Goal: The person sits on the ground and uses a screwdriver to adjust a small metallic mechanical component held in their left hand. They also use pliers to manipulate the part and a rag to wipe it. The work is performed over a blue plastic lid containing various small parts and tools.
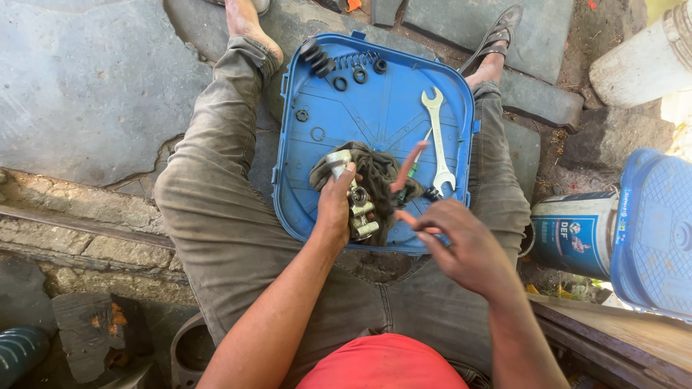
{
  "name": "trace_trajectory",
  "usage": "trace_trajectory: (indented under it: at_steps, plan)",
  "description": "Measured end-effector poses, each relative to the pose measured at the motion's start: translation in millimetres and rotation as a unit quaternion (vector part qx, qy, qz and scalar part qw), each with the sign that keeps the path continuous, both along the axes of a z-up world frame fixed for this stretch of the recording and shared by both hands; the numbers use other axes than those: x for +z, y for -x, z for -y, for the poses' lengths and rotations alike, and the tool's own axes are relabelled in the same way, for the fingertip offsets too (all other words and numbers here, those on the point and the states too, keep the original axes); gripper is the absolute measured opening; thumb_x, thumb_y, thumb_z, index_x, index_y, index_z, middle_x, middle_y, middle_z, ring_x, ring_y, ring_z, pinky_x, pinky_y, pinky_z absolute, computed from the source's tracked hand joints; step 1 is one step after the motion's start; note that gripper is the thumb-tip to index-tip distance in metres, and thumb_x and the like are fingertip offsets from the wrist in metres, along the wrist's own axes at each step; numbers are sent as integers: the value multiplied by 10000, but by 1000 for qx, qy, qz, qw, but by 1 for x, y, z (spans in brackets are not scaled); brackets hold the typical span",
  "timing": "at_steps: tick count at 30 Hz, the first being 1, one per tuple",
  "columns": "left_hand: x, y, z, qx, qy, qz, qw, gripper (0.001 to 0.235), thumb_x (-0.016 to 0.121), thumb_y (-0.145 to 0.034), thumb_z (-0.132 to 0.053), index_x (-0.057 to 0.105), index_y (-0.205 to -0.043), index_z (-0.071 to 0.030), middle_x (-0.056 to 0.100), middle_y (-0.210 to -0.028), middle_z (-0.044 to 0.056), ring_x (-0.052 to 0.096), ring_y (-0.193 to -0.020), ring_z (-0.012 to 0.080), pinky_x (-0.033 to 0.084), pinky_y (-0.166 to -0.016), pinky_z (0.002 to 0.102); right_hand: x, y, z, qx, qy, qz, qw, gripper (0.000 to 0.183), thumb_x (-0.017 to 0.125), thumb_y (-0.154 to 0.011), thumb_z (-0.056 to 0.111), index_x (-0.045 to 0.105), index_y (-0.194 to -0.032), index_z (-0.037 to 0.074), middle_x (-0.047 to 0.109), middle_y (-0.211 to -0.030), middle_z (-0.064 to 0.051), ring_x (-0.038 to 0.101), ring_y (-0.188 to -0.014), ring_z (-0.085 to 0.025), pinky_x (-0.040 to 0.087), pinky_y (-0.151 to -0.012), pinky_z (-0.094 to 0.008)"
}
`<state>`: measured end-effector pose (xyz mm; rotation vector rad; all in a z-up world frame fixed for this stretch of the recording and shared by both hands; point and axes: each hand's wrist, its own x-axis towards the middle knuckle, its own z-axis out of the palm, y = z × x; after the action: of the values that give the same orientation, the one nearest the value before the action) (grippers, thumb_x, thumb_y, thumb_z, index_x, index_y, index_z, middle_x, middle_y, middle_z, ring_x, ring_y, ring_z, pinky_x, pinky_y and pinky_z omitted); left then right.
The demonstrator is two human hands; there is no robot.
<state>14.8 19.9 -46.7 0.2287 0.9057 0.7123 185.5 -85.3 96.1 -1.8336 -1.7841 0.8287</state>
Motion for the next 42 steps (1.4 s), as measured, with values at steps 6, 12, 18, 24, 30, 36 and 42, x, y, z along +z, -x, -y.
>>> trace_trajectory:
  at_steps: [6,12,18,24,30,36,42]
  plan:
    - [14,1,-3,4,-19,61,998,339,592,-939,-369,580,-1101,-72,730,-971,105,765,-780,178,655,-659,333,-57,12,-12,-14,-116,-124,985,123,773,-902,164,687,-881,79,512,-1359,-121,594,-1227,-276,528,-966,-397]
    - [6,0,1,-8,-1,14,1000,310,624,-967,-389,547,-1032,-96,694,-874,79,704,-673,168,591,-531,327,-113,-1,-23,-137,-26,-463,875,356,686,-987,423,742,-864,94,412,-1636,-140,506,-1402,-267,491,-934,-372]
    - [-4,-2,0,-6,-6,-6,1000,325,657,-961,-411,567,-1013,-103,635,-793,43,653,-611,151,555,-498,316,-87,-27,-17,-117,-99,-640,753,408,719,-1003,523,815,-902,140,581,-1534,-184,535,-1434,-382,339,-1289,-572]
    - [-2,-1,-1,-36,3,-2,999,360,650,-939,-445,542,-976,-104,560,-672,33,584,-502,150,498,-414,316,-31,-57,5,-86,-118,-678,720,410,719,-988,540,827,-1030,147,594,-1487,-239,528,-1393,-372,347,-1235,-568]
    - [2,5,6,-139,-53,87,985,367,637,-968,-436,589,-977,-72,597,-686,55,602,-512,145,515,-439,304,-24,-48,10,-21,-96,-588,803,261,615,-1089,286,789,-1204,129,604,-1454,-263,639,-1241,-388,418,-1156,-542]
    - [6,1,10,-214,-70,77,971,378,652,-956,-430,603,-967,-56,632,-717,59,622,-537,143,514,-449,292,-39,-7,12,-18,-143,-575,805,301,488,-1106,57,787,-1132,36,655,-1337,-237,642,-1240,-348,566,-1038,-575]
    - [8,0,10,-201,-79,88,972,403,645,-960,-446,624,-990,-45,638,-746,67,622,-556,135,512,-456,289,-26,12,-2,44,-170,-563,808,350,476,-1141,239,761,-1103,39,689,-1204,-184,701,-1149,-315,555,-1062,-557]
